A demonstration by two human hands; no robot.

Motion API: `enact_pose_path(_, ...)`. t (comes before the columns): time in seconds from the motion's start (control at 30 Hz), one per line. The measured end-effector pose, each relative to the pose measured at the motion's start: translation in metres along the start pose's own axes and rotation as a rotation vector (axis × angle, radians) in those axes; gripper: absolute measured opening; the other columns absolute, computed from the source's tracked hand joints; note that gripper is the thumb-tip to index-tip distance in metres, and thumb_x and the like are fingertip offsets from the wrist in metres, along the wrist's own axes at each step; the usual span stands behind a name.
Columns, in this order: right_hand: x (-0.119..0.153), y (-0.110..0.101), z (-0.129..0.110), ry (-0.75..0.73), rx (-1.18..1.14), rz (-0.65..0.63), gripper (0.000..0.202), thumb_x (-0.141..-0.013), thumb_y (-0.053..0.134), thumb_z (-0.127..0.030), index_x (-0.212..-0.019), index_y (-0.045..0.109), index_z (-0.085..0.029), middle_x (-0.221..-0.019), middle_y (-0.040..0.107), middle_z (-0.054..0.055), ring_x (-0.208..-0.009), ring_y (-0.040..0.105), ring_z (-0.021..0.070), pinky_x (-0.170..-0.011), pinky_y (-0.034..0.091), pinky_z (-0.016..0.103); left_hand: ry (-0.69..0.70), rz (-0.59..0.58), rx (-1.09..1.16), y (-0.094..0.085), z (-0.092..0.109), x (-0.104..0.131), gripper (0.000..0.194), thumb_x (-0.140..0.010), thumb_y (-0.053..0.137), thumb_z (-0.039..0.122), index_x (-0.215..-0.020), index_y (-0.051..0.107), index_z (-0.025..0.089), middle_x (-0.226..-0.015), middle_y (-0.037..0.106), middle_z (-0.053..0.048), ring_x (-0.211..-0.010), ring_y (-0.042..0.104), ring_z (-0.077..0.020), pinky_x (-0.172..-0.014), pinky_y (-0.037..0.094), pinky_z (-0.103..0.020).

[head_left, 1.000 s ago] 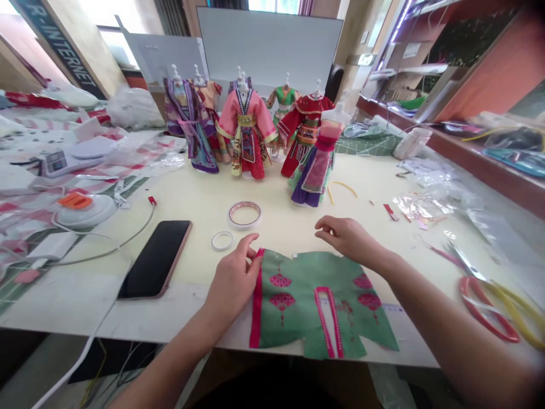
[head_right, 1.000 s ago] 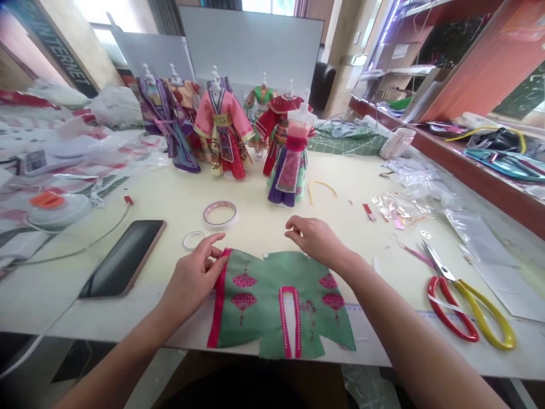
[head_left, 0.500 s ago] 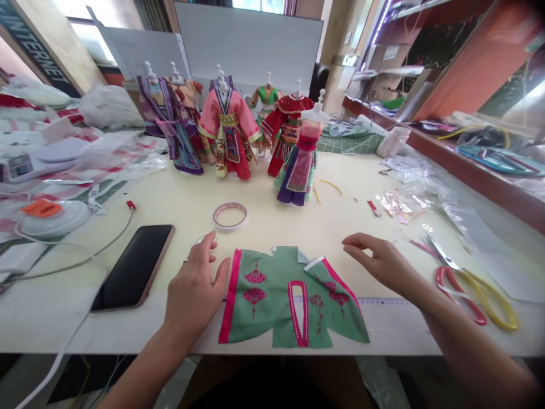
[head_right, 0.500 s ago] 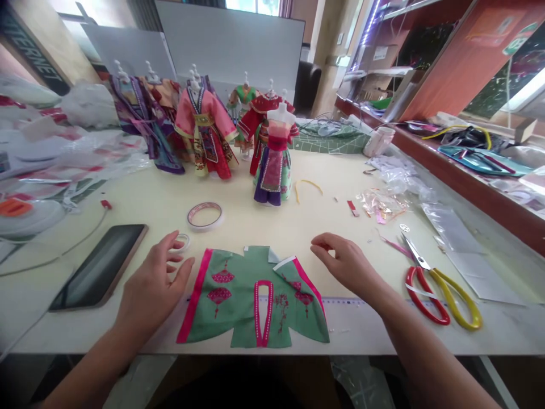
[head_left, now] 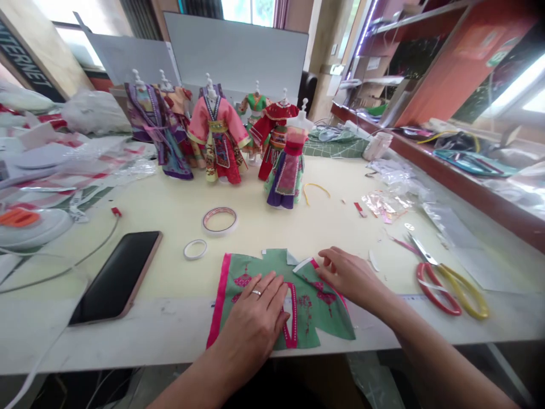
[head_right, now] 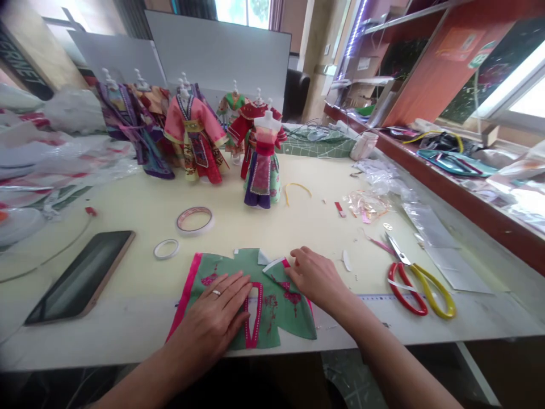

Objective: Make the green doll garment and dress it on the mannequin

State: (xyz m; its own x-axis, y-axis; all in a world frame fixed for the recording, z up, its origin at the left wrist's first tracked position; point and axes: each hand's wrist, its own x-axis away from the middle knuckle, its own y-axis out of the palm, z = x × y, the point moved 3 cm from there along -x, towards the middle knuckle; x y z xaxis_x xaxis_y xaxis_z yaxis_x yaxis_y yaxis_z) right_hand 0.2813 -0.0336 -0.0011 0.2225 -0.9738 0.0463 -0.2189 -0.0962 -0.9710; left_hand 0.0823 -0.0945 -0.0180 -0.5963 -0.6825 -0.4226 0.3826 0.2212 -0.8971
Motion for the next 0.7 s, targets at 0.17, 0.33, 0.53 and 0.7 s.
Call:
enact_pose_path(0.17, -0.002, 0.006, -0.010, -0.045, 0.028, 0.006, 0.007, -0.081, 0.049, -0.018, -0.079, 0.056, -0.017, -0.079, 0.059, 0.004, -0.069, 0.056, 0.0164, -0.058, 0.032, 0.027, 0.014, -0.113, -0.011, 0.026, 0.002, -0.011, 0.057, -0.083, 0.051, 0.045, -0.126, 0.048, 0.008, -0.134, 0.048, -0.016, -0.128, 0.039, -0.0304, -0.102, 0.035, -0.050)
enact_pose_path(0.33, 0.000, 0.009, -0.009, -0.031, -0.031, 0.022, 0.010, -0.081, 0.047, -0.015, -0.074, 0.054, -0.018, -0.076, 0.059, 0.002, -0.068, 0.054, 0.0136, -0.059, 0.031, 0.025, 0.049, -0.112, -0.059, 0.040, -0.002, -0.004, 0.063, -0.083, 0.049, 0.048, -0.133, 0.041, 0.010, -0.141, 0.039, -0.016, -0.131, 0.033, -0.0311, -0.102, 0.035, -0.049)
enact_pose_path(0.53, 0.009, 0.004, 0.005, 0.056, -0.171, 0.105, 0.008, -0.078, 0.046, -0.014, -0.076, 0.051, -0.019, -0.074, 0.058, 0.000, -0.064, 0.050, 0.0113, -0.057, 0.031, 0.024, 0.096, -0.100, -0.125, 0.044, -0.007, 0.000, 0.064, -0.085, 0.043, 0.052, -0.135, 0.039, 0.012, -0.142, 0.038, -0.015, -0.131, 0.035, -0.0295, -0.101, 0.036, -0.047)
enact_pose_path(0.7, 0.014, 0.004, 0.021, 0.133, -0.294, 0.158, 0.008, -0.079, 0.044, -0.016, -0.080, 0.050, -0.021, -0.070, 0.059, -0.002, -0.064, 0.052, 0.0112, -0.055, 0.034, 0.022, 0.115, -0.068, -0.134, 0.048, -0.011, 0.002, 0.067, -0.083, 0.044, 0.055, -0.136, 0.037, 0.014, -0.142, 0.038, -0.013, -0.131, 0.035, -0.0288, -0.102, 0.035, -0.046)
